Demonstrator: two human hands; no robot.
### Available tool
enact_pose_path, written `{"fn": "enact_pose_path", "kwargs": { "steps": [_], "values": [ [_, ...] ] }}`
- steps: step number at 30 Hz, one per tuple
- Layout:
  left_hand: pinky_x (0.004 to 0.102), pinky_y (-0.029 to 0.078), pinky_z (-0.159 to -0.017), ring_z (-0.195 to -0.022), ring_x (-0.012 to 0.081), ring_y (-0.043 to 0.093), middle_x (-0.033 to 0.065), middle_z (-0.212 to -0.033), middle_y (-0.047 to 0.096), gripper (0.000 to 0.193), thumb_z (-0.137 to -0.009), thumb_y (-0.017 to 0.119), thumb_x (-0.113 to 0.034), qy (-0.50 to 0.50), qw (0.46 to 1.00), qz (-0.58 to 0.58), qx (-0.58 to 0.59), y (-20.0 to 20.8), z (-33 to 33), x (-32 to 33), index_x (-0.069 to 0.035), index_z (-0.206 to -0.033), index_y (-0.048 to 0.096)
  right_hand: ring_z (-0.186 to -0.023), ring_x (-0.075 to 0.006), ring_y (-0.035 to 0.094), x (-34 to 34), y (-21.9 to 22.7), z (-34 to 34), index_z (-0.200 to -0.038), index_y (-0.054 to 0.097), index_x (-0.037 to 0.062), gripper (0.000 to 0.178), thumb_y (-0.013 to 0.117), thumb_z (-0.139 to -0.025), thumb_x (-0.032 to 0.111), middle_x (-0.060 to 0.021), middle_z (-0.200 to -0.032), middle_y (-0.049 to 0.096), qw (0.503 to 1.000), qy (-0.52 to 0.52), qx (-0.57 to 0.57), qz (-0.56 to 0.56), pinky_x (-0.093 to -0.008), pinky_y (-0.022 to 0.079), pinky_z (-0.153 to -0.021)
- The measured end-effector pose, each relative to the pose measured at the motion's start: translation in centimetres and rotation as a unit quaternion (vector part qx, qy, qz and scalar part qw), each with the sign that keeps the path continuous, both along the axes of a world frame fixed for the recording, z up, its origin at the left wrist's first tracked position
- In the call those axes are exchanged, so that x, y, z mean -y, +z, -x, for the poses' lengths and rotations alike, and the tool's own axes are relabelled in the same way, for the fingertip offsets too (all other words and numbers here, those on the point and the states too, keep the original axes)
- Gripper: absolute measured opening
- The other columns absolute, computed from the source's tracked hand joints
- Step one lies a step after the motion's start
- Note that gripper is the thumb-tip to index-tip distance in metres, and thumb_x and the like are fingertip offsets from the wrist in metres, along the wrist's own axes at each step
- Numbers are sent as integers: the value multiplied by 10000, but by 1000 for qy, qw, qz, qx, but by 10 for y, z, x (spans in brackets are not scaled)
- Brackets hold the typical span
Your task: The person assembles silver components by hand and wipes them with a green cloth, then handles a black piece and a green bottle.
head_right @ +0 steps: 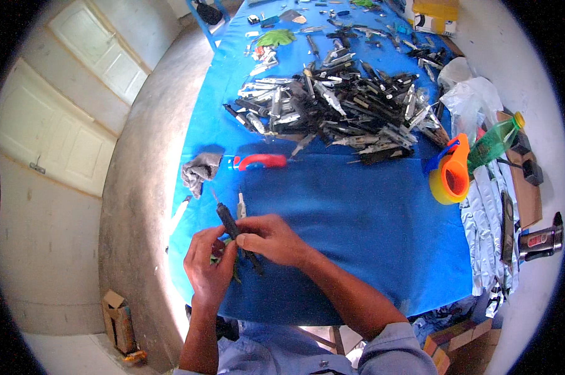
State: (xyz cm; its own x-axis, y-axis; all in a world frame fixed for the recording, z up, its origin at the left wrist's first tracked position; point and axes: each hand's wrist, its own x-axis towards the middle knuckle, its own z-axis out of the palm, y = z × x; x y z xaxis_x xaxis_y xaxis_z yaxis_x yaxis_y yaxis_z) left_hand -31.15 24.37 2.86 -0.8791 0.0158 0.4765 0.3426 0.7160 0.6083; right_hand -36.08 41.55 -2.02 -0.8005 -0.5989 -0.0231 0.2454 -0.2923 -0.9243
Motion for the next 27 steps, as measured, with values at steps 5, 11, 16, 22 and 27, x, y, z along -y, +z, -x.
{"fn": "enact_pose_path", "kwargs": {
  "steps": [5, 11, 16, 22, 27],
  "values": [
    [291, 597, -640, -769, 167, 702, 130, -1061, 707, 376, -780, 797, 71, 0, 1000, 26, -8, -5, -1, 6, -30, -1133, 713, -833, -50, 519, 2, 1, 0, -1279, 661, -18, 330, 635, -1016, 179, 43, -951, 606, 1000, 4, -16, 1, -243, 438, -699],
    [324, 602, -684, -790, 224, 718, 145, -1060, 710, 369, -794, 819, -12, 11, 999, 22, 22, -3, 3, 3, -37, -1149, 720, -812, -49, 515, 1, -3, 0, -1271, 664, -3, 321, 624, -1020, 193, 45, -929, 601, 1000, -11, -1, 18, -239, 429, -678],
    [316, 590, -716, -802, 205, 720, 142, -1034, 721, 345, -827, 803, -51, 14, 994, -57, 93, 3, 4, -10, -29, -1160, 715, -798, -60, 542, 4, -6, 1, -1329, 638, 12, 358, 611, -1019, 188, 23, -962, 637, 993, -114, 9, 42, -231, 436, -670],
    [292, 579, -760, -846, 155, 720, 117, -977, 753, 279, -898, 749, -61, -35, 976, -108, 185, 4, 7, -38, 9, -1164, 697, -823, -63, 574, -9, -7, 9, -1365, 615, 8, 369, 588, -1031, 164, -2, -1020, 666, 970, -239, 22, 33, -234, 472, -698],
    [265, 569, -664, -741, 126, 690, 105, -925, 754, 220, -931, 715, -55, -18, 970, -134, 200, -5, 20, -50, 26, -1134, 694, -811, -77, 576, 4, -7, 12, -1390, 583, 0, 377, 587, -1033, 124, -19, -1018, 651, 945, -327, 5, 29, -262, 505, -727]
  ]
}}
